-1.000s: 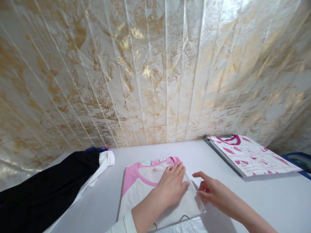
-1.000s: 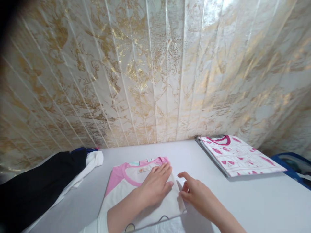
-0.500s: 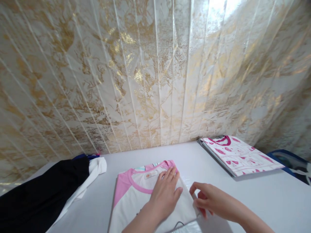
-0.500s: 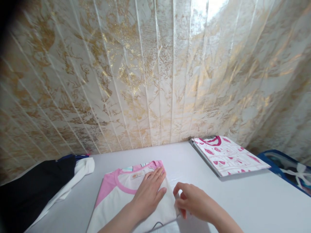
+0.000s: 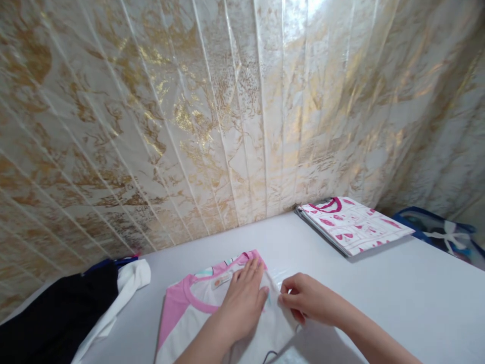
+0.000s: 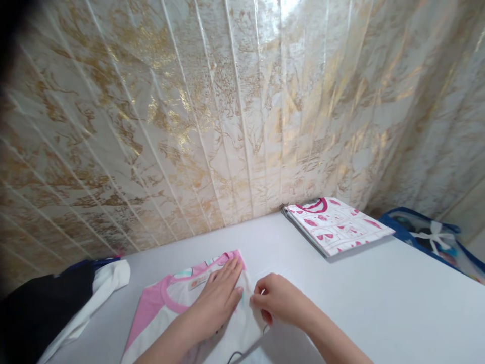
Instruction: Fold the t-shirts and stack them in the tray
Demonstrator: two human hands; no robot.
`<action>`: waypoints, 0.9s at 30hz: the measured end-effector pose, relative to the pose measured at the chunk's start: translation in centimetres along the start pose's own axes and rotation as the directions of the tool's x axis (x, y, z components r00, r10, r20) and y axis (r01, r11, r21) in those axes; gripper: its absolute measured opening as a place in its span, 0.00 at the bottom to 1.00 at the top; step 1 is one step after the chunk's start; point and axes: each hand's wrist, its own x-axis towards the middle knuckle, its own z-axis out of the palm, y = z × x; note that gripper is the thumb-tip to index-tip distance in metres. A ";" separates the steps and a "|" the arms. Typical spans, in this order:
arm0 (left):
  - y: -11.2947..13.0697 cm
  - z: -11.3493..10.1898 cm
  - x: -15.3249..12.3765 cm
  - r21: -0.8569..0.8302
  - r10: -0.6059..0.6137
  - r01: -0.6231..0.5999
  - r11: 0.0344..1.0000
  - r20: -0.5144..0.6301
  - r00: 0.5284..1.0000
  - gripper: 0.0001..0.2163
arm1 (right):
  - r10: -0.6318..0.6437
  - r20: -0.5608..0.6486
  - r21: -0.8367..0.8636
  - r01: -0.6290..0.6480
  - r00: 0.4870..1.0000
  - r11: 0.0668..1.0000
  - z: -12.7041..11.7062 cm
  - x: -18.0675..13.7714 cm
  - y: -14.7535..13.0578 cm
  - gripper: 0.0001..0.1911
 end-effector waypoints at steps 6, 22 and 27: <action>-0.2 0.0 1.4 0.090 -0.022 0.026 0.996 -0.039 0.999 0.27 | -0.012 0.192 0.105 -0.008 0.981 0.994 -0.4 0.2 1.3 0.13; -0.9 0.9 -1.8 0.136 0.079 -0.053 0.989 -0.191 0.978 0.26 | -0.109 -0.148 -0.378 0.045 0.983 0.925 -1.5 -2.0 -1.1 0.10; -5.8 2.7 -8.6 0.284 0.106 0.010 0.959 -0.390 0.914 0.27 | -0.446 -0.261 -0.351 0.347 0.856 0.870 3.1 -0.5 -1.4 0.21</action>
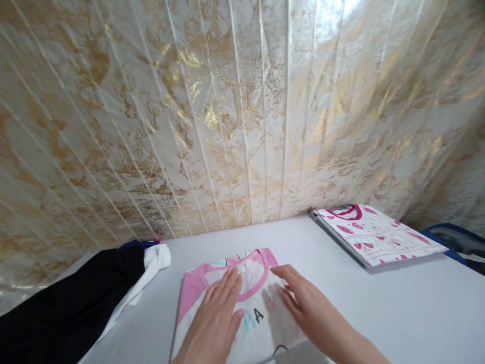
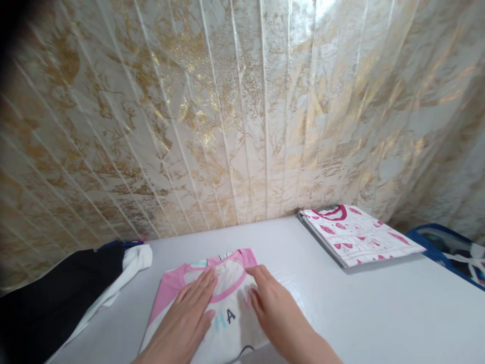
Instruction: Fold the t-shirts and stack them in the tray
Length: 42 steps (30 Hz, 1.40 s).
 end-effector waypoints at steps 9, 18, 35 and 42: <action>-4.1 1.4 -5.6 0.205 -0.060 0.097 0.974 -0.178 0.982 0.34 | -0.011 -0.010 -0.429 0.006 1.000 0.903 7.7 1.1 0.7 0.34; -2.6 0.5 -6.1 0.237 -0.036 0.065 0.969 -0.125 0.992 0.25 | -0.156 -0.105 -0.558 0.072 0.982 0.826 9.2 0.8 2.5 0.34; -4.3 -0.9 -11.9 -0.132 -0.536 0.520 0.844 -0.254 0.805 0.10 | -0.313 -0.051 -0.541 0.237 0.948 0.807 11.6 2.3 -0.5 0.31; -1.2 -2.3 -12.0 -0.245 -0.604 0.562 0.790 -0.158 0.781 0.11 | -0.326 -0.070 -0.559 0.233 0.943 0.795 11.8 2.2 -0.5 0.32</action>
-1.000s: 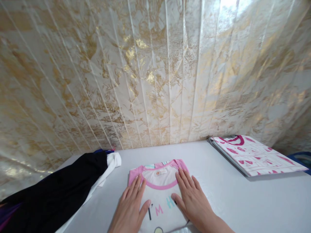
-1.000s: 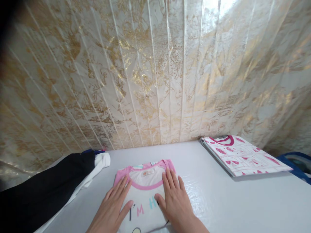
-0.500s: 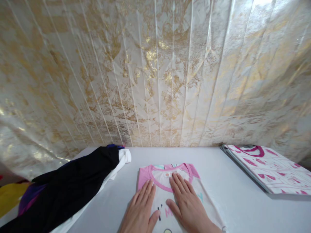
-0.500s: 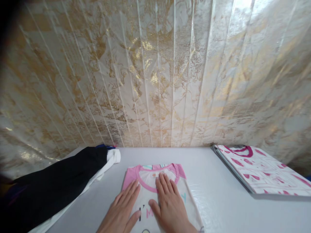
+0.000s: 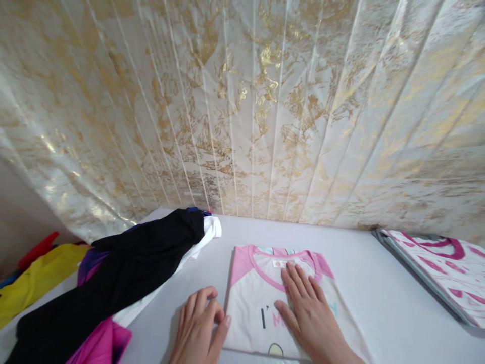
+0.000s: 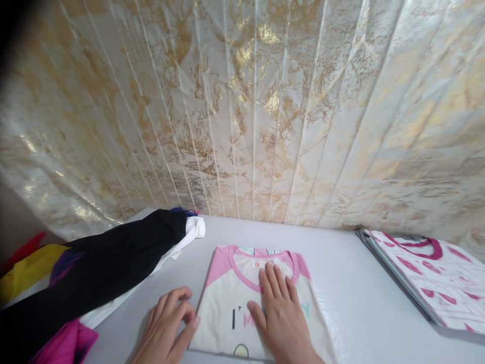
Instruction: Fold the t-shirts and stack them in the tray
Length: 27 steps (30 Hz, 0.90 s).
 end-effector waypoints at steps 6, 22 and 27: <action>0.9 -0.1 0.5 -0.009 0.019 -0.019 1.000 0.025 0.999 0.11 | 0.047 0.049 0.030 -0.048 0.998 0.998 0.2 -0.3 -0.3 0.32; 0.6 0.0 0.3 0.041 -0.024 0.024 0.999 0.005 1.000 0.02 | -0.572 -0.024 0.649 0.448 0.820 0.615 -4.8 11.2 -7.6 0.17; 1.2 -0.1 0.7 -0.002 -0.033 0.033 0.999 0.060 0.998 0.05 | -0.601 -0.008 0.642 0.465 0.799 0.610 -2.4 11.1 -8.3 0.13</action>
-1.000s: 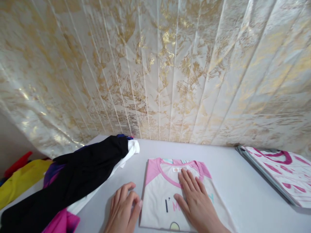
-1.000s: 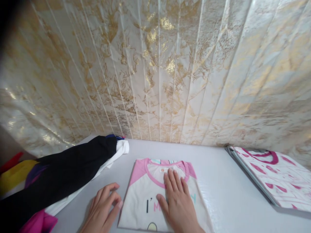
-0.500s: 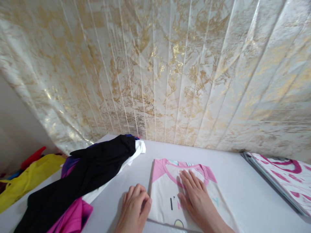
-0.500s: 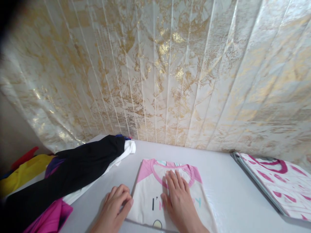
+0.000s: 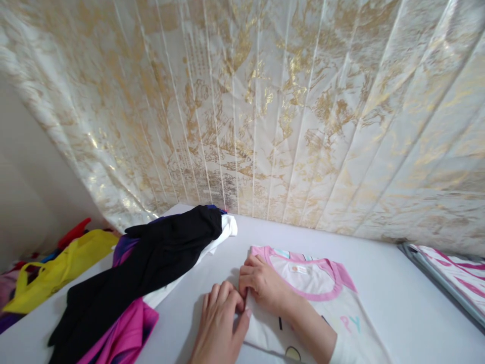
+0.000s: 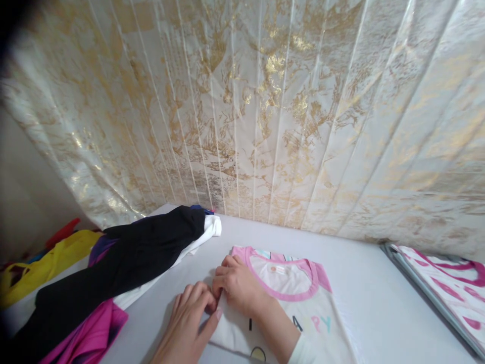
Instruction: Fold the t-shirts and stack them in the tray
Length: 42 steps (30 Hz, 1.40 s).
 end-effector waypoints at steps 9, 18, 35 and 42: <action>0.5 -0.2 0.7 0.051 0.005 -0.008 0.999 0.050 0.999 0.12 | 0.073 -0.051 0.027 -0.072 0.996 0.997 0.5 -0.5 -0.1 0.14; 0.0 -1.5 0.6 0.126 0.089 -0.103 0.987 0.115 0.989 0.17 | 0.135 -0.129 0.064 -0.128 0.982 0.990 0.9 -0.9 0.1 0.16; 0.2 -0.9 0.1 0.212 0.181 -0.174 0.962 -0.014 0.983 0.12 | 0.313 -0.252 0.096 -0.298 0.916 0.950 0.7 -1.3 1.6 0.20; -1.6 1.2 0.1 0.265 0.438 -0.447 0.855 0.096 0.894 0.24 | 0.352 -0.106 -0.141 -0.365 0.930 0.920 0.5 -1.3 1.6 0.23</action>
